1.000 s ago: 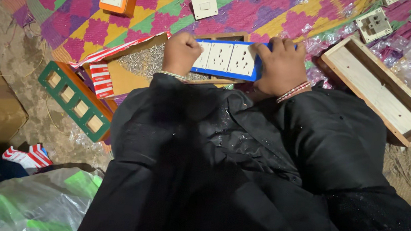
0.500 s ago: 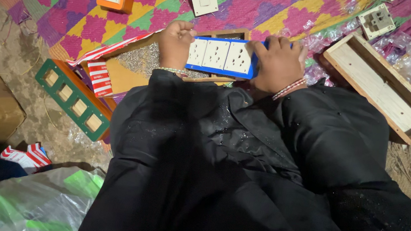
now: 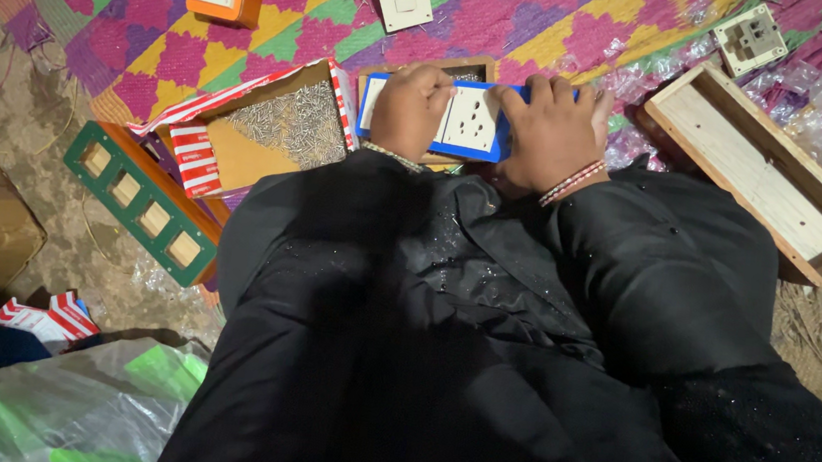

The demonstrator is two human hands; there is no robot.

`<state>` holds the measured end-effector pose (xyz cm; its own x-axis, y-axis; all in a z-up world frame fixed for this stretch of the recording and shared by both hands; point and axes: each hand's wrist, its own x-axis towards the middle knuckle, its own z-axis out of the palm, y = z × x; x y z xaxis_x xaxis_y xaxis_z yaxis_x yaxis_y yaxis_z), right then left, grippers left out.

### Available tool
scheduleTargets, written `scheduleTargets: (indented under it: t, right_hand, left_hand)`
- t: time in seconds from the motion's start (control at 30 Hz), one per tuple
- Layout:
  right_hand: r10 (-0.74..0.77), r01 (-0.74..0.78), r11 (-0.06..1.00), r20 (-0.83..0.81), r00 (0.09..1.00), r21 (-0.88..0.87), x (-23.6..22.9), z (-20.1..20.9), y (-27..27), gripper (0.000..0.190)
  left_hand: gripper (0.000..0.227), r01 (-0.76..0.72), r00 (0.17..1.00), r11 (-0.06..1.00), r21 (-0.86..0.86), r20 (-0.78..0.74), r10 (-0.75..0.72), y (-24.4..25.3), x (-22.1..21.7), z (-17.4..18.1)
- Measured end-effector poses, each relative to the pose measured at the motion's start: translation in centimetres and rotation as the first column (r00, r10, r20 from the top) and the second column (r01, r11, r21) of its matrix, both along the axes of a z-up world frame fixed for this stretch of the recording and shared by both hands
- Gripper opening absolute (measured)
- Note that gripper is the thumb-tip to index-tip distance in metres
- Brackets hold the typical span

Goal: The person sits on the floor and assembles a blue multi-socket electrical board. They insert white socket modules into the frame, flip the board to insert and tighten screws from the back, and then place the finished unit aside.

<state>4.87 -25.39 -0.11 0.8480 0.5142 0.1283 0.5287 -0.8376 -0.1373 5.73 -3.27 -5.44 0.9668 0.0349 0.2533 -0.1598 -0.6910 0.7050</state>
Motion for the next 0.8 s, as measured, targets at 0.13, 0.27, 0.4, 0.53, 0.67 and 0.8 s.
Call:
scheduleTargets:
  t: [0.13, 0.27, 0.4, 0.53, 0.67, 0.8]
  right_hand:
    - [-0.033, 0.033, 0.999, -0.023, 0.999, -0.006, -0.4, 0.9, 0.1, 0.085]
    - [-0.032, 0.032, 0.999, 0.022, 0.999, -0.006, -0.6, 1.6, 0.4, 0.084]
    - [-0.027, 0.027, 1.0, -0.007, 1.0, 0.006, -0.5, 1.7, 0.4, 0.084]
    - [-0.031, 0.031, 0.999, -0.006, 0.999, 0.005, -0.6, 1.4, 0.3, 0.077]
    - [-0.01, 0.01, 1.0, 0.003, 1.0, 0.01, -0.3, 0.8, 0.2, 0.075]
    - [-0.018, 0.019, 1.0, -0.043, 0.999, 0.014, -0.4, 0.6, 0.2, 0.073]
  left_hand:
    - [0.013, 0.0, 0.999, 0.998, 0.067, 0.052, -0.003, -0.6, 0.1, 0.1]
    - [0.009, -0.043, 0.999, 0.985, 0.167, 0.032, 0.038, -0.9, 0.4, -0.4]
    - [0.008, -0.066, 0.997, 0.974, 0.218, 0.041, 0.058, -1.3, 0.3, -1.1]
    - [0.006, 0.044, 0.984, 0.932, 0.361, 0.145, -0.103, -1.3, -0.3, -1.4]
    - [0.022, 0.062, 0.978, 0.907, 0.417, 0.154, -0.138, -1.6, -1.3, -0.9]
    - [0.035, 0.108, 0.981, 0.89, 0.443, 0.097, -0.168, -1.6, -1.8, -0.1]
